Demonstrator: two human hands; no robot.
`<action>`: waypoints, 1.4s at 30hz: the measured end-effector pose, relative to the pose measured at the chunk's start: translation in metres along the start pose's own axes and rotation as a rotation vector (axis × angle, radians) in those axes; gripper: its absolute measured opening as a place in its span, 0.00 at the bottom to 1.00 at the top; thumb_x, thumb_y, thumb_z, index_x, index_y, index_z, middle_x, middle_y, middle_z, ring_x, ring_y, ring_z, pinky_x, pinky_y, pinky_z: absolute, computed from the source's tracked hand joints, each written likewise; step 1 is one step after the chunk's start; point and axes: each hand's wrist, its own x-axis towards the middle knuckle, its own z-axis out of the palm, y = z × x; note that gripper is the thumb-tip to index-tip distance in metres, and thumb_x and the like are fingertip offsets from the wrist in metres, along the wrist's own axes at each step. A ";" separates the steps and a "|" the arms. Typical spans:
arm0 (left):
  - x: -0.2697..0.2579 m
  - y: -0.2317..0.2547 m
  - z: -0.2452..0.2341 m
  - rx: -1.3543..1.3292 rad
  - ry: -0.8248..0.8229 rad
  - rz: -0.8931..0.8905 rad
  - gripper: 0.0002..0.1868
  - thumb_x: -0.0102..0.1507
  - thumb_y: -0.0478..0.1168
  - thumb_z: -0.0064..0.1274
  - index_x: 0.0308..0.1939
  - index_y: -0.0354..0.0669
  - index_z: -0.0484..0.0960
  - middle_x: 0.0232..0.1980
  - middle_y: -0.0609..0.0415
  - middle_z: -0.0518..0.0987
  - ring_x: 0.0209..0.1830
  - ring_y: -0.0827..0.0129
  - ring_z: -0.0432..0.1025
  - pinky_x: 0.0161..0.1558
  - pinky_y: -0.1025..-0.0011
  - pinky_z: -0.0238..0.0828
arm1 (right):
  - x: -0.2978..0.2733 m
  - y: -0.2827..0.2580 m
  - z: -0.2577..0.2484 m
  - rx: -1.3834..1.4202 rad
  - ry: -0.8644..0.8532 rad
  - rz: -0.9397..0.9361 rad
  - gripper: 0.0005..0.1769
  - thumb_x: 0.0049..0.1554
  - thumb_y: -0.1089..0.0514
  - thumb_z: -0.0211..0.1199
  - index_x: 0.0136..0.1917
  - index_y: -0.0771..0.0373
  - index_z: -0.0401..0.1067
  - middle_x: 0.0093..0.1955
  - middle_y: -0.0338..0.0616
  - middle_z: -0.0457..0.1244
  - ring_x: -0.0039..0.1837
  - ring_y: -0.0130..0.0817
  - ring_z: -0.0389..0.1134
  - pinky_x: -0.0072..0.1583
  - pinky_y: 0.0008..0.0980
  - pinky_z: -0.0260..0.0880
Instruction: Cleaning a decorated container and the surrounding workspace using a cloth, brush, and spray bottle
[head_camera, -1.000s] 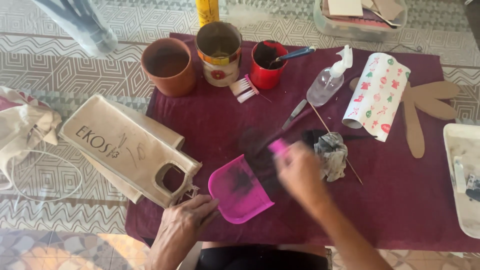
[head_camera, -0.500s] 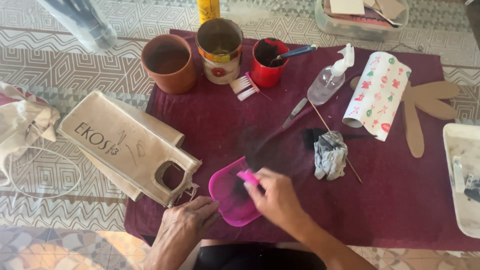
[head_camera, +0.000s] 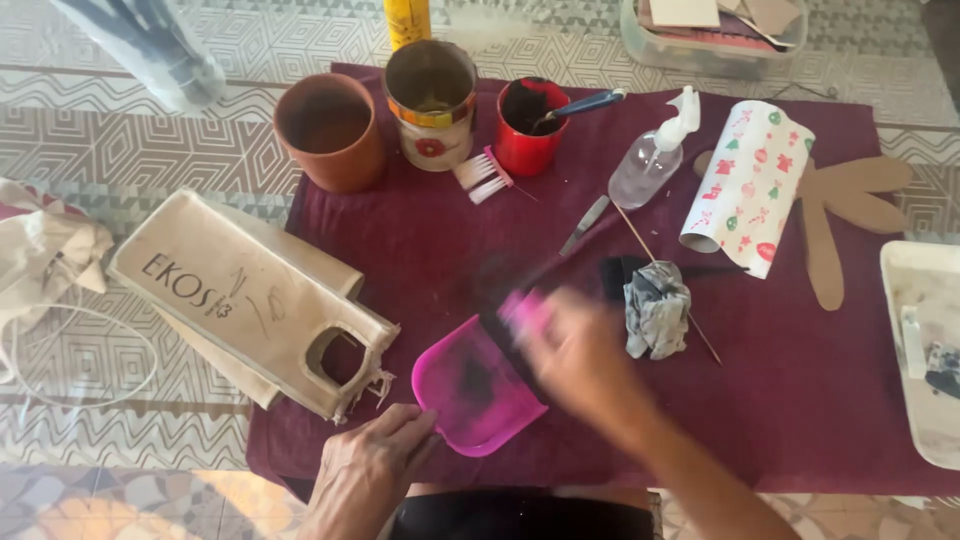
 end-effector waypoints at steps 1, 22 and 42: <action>-0.004 -0.001 -0.001 0.003 -0.002 -0.003 0.09 0.64 0.51 0.58 0.46 0.59 0.85 0.44 0.71 0.81 0.31 0.78 0.80 0.22 0.71 0.73 | 0.013 0.028 0.001 0.004 -0.002 -0.001 0.21 0.61 0.47 0.66 0.31 0.55 0.67 0.20 0.35 0.58 0.21 0.31 0.54 0.27 0.40 0.49; -0.019 0.005 0.005 0.054 -0.085 -0.123 0.10 0.65 0.52 0.55 0.49 0.61 0.85 0.43 0.68 0.80 0.29 0.70 0.80 0.16 0.61 0.69 | 0.041 0.029 0.043 0.201 -0.256 -0.202 0.13 0.59 0.50 0.67 0.36 0.58 0.74 0.31 0.35 0.66 0.31 0.25 0.62 0.36 0.36 0.60; -0.021 0.004 0.014 0.070 -0.059 -0.082 0.11 0.66 0.52 0.55 0.47 0.58 0.86 0.45 0.66 0.82 0.29 0.69 0.81 0.19 0.61 0.76 | 0.023 0.030 0.054 0.197 -0.485 -0.366 0.10 0.58 0.55 0.66 0.54 0.52 0.82 0.34 0.37 0.63 0.36 0.32 0.64 0.40 0.38 0.62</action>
